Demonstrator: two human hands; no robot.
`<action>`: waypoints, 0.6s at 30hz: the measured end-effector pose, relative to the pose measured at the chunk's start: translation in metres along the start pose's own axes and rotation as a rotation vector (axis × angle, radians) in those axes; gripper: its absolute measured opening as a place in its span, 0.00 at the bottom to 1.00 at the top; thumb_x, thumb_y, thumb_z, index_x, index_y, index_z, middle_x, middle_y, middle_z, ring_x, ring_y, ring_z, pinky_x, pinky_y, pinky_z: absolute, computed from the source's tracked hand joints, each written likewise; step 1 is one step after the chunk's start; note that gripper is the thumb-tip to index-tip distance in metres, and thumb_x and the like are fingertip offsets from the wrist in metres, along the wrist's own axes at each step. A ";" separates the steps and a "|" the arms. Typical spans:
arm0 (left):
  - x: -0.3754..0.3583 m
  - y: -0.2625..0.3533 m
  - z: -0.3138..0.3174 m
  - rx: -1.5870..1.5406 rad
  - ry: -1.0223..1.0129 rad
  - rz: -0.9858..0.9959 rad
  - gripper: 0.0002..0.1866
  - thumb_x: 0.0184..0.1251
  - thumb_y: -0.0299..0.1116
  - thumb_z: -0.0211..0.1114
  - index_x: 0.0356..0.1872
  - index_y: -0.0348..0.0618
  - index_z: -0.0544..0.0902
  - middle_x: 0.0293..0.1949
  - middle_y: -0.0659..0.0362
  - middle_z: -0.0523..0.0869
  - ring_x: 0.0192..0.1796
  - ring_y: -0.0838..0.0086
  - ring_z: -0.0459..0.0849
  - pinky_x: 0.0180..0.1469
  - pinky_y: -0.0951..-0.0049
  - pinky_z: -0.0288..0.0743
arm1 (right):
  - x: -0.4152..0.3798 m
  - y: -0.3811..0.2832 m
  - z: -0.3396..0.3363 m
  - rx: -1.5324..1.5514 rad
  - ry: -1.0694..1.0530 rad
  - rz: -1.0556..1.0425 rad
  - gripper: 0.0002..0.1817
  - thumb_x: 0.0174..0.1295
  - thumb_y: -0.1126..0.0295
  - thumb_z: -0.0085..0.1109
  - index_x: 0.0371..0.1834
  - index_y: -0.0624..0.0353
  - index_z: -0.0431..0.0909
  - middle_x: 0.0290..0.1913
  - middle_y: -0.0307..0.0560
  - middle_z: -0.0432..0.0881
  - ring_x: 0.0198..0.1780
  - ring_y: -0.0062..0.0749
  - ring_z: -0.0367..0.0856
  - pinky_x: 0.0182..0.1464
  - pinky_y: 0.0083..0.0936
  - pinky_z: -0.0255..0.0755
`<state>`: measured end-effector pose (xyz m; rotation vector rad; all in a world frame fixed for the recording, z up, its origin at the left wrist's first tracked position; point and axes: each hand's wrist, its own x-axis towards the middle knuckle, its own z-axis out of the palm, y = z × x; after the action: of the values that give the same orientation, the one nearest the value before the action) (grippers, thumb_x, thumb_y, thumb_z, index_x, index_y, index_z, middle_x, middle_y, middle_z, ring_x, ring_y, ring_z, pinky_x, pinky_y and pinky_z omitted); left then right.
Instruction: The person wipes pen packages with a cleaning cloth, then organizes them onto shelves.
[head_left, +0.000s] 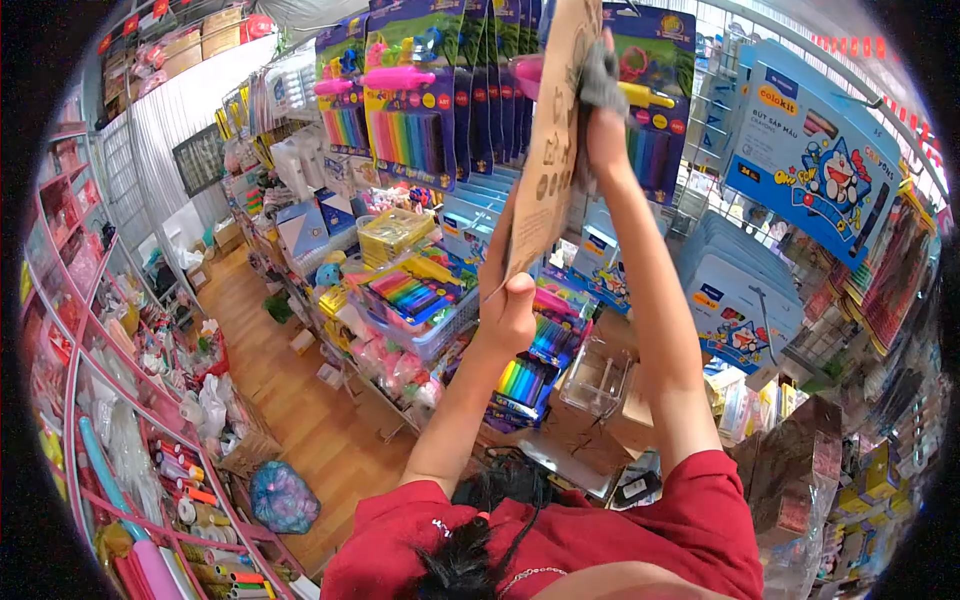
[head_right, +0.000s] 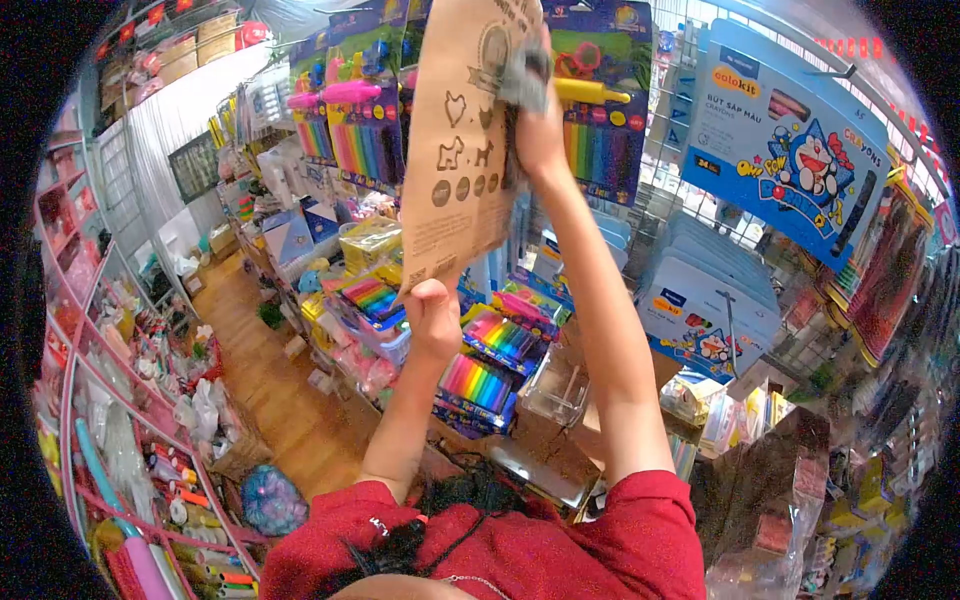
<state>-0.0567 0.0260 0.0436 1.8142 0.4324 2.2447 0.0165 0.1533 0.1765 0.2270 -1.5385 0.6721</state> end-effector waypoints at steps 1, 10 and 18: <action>-0.006 -0.001 -0.001 0.017 0.015 -0.061 0.37 0.68 0.54 0.44 0.64 0.28 0.54 0.63 0.47 0.63 0.65 0.65 0.62 0.64 0.67 0.54 | -0.025 -0.004 0.006 -0.042 0.003 0.012 0.30 0.67 0.59 0.34 0.71 0.56 0.45 0.72 0.46 0.44 0.73 0.34 0.39 0.70 0.31 0.34; -0.010 0.006 -0.002 -0.442 0.070 -0.202 0.52 0.54 0.74 0.34 0.67 0.36 0.49 0.69 0.53 0.52 0.70 0.65 0.51 0.70 0.61 0.44 | -0.140 -0.035 0.056 -0.564 -0.076 -0.187 0.39 0.59 0.38 0.33 0.67 0.54 0.58 0.71 0.55 0.45 0.72 0.53 0.38 0.68 0.49 0.22; -0.011 -0.008 0.007 -0.360 0.210 -0.107 0.48 0.54 0.75 0.27 0.68 0.47 0.50 0.68 0.58 0.55 0.68 0.64 0.54 0.67 0.53 0.49 | -0.009 -0.073 0.062 -0.686 -0.145 -0.221 0.38 0.55 0.64 0.45 0.71 0.49 0.43 0.73 0.48 0.40 0.73 0.43 0.36 0.71 0.40 0.33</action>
<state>-0.0481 0.0299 0.0319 1.3556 0.1409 2.2705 0.0034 0.0588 0.1906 -0.0770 -1.7609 -0.0673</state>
